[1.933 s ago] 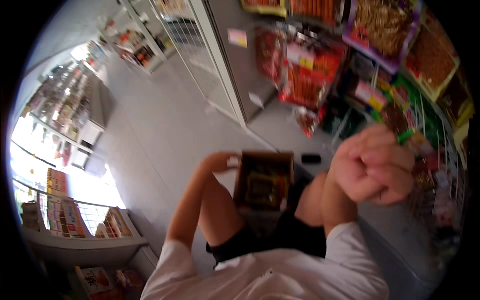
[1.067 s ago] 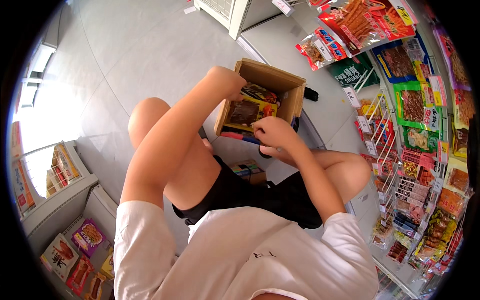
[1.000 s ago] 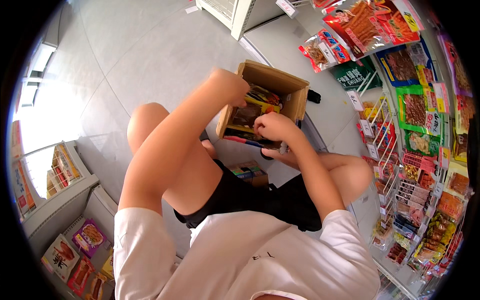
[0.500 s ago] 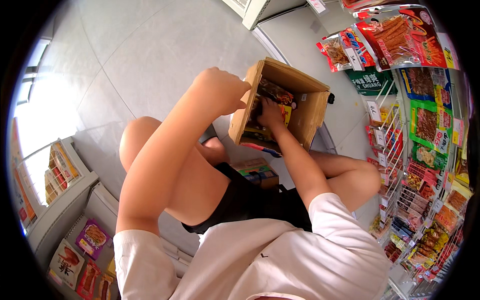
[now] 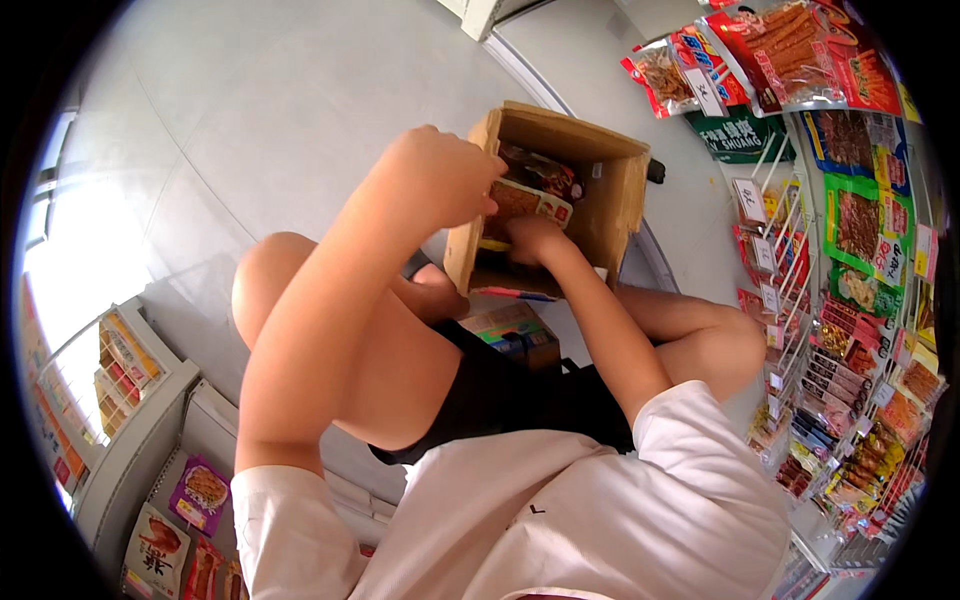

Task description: The person is restocking snack items on a store shelf. They take packaged snacks from a cardboard box on the floor and place them on the shelf, arranging them in rows.

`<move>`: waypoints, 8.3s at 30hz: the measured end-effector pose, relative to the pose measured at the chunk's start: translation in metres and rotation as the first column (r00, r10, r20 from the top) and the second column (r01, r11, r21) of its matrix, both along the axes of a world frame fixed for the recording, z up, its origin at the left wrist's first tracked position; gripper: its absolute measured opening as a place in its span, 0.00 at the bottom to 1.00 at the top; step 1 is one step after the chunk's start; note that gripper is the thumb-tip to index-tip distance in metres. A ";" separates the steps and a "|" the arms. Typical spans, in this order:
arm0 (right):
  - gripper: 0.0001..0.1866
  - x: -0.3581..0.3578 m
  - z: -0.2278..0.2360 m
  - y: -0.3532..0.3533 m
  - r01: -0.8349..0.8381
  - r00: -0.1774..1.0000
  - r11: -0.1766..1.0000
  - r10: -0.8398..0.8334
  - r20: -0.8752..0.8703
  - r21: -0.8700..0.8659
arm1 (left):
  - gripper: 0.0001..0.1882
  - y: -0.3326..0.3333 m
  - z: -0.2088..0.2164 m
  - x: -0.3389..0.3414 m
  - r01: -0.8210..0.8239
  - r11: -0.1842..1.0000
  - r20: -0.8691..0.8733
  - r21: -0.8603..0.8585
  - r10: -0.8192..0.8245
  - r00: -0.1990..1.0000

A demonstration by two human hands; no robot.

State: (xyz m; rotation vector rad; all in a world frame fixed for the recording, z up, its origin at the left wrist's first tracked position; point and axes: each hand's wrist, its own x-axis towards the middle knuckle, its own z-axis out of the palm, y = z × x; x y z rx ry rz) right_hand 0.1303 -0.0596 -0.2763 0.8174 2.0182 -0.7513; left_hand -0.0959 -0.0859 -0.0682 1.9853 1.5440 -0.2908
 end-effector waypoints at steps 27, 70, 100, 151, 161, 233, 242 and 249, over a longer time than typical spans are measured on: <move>0.18 0.036 0.071 0.000 0.395 0.865 0.887 -0.272 -0.422 0.238 | 0.27 0.057 -0.019 0.044 0.134 0.985 -0.090 -0.106 -0.144 0.985; 0.33 0.136 0.338 -0.172 0.783 -0.243 0.607 0.096 -0.965 -0.137 | 0.42 -0.104 0.109 0.193 -0.110 0.934 0.907 -0.339 0.294 -0.302; 0.21 0.115 0.291 0.092 0.743 -0.189 0.555 -0.361 -0.913 -0.373 | 0.22 0.049 0.064 0.131 -0.507 0.623 0.803 -0.596 0.473 -0.363; 0.28 0.087 0.284 0.125 0.205 -0.665 0.288 -0.661 -0.349 -0.936 | 0.20 0.073 0.099 0.095 -0.846 0.348 0.908 -0.405 0.262 -0.327; 0.29 0.082 0.279 0.122 -0.170 -0.598 0.029 -0.797 0.080 -0.985 | 0.22 0.069 0.088 0.053 -0.737 0.225 0.768 -0.637 0.111 -0.630; 0.31 0.094 0.273 0.120 0.423 -0.264 0.619 -0.614 -0.743 -0.662 | 0.25 0.078 0.083 0.087 -0.624 0.594 0.850 -0.509 0.229 -0.475; 0.32 0.094 0.282 0.120 0.250 -0.229 0.649 -0.682 -0.695 -0.719 | 0.22 0.067 0.087 0.096 -0.733 0.527 0.895 -0.429 0.360 -0.265; 0.31 0.069 0.267 0.106 0.041 -0.177 0.667 -0.728 -0.662 -0.744 | 0.26 0.042 0.052 0.039 -0.722 0.584 0.916 -0.371 0.359 -0.180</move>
